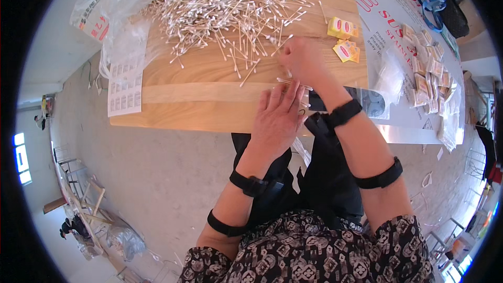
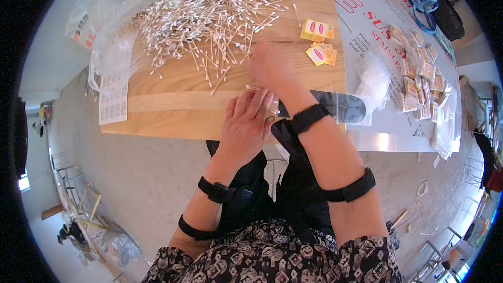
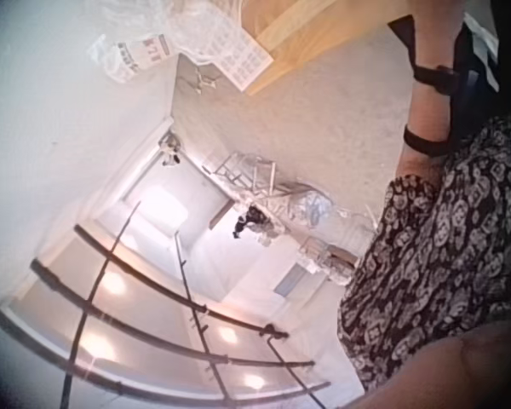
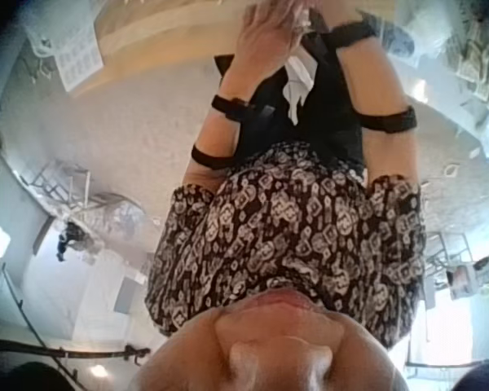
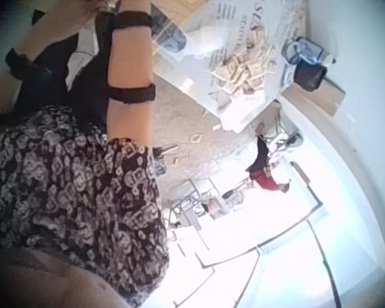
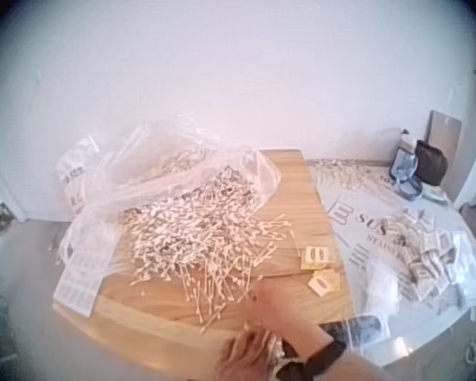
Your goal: Sorting cotton swabs and placing them into individual plastic packaging sleeves.
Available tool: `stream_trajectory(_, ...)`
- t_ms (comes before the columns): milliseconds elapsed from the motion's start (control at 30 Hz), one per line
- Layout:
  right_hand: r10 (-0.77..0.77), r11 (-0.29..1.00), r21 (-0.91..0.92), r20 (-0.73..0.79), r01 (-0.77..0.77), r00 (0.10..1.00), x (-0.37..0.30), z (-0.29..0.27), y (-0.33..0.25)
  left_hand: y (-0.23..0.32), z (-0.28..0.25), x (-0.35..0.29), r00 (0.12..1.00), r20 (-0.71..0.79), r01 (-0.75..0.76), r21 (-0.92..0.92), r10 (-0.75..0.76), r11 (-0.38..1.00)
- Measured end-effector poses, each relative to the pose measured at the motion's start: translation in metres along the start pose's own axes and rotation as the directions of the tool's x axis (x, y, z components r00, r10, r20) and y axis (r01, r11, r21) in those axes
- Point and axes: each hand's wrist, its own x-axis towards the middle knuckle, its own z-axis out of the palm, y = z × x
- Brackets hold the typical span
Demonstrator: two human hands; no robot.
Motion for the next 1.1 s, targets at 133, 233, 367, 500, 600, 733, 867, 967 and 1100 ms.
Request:
stream_trajectory(133,-0.117,0.992,0.020,-0.169,0.122,0.979,0.001,-0.015,0.019,0.009,0.000,-0.003,0.999,0.028,0.033,-0.079,-0.031,0.996)
stream_trajectory(233,-0.164,0.983,0.068,-0.104,0.172,0.981,-0.003,-0.025,0.031,0.009,-0.001,-0.003,0.999,0.006,0.036,-0.093,-0.036,0.995)
stream_trajectory(367,-0.131,0.951,0.283,0.004,0.125,0.991,-0.011,-0.036,0.036,0.008,-0.001,-0.002,0.999,-0.003,0.038,-0.111,-0.039,0.993)
stream_trajectory(500,-0.093,0.930,0.348,-0.091,0.120,0.991,-0.029,-0.045,0.034,0.007,-0.002,-0.002,0.999,0.007,0.037,-0.106,-0.036,0.994)
stream_trajectory(600,-0.145,0.925,0.346,-0.052,0.155,0.988,-0.047,-0.043,0.031,0.005,-0.002,-0.003,0.999,0.009,0.037,-0.119,-0.036,0.992)
stream_trajectory(733,-0.243,0.963,0.119,0.006,0.241,0.970,-0.057,-0.032,0.032,0.004,-0.001,-0.003,0.996,-0.014,0.090,-0.148,-0.093,0.985)
stream_trajectory(867,-0.200,0.953,0.227,-0.014,0.198,0.980,-0.060,-0.030,0.027,0.002,-0.004,0.001,0.990,-0.009,0.138,-0.188,-0.142,0.973)
stream_trajectory(967,-0.146,0.938,0.322,0.044,0.124,0.988,-0.057,-0.033,0.027,0.000,-0.002,0.004,0.995,0.026,0.099,-0.080,-0.098,0.992)
stream_trajectory(1100,-0.104,0.947,0.276,-0.221,0.165,0.970,-0.042,-0.030,0.034,0.001,0.002,0.004,0.994,0.042,0.098,-0.031,-0.097,0.995)
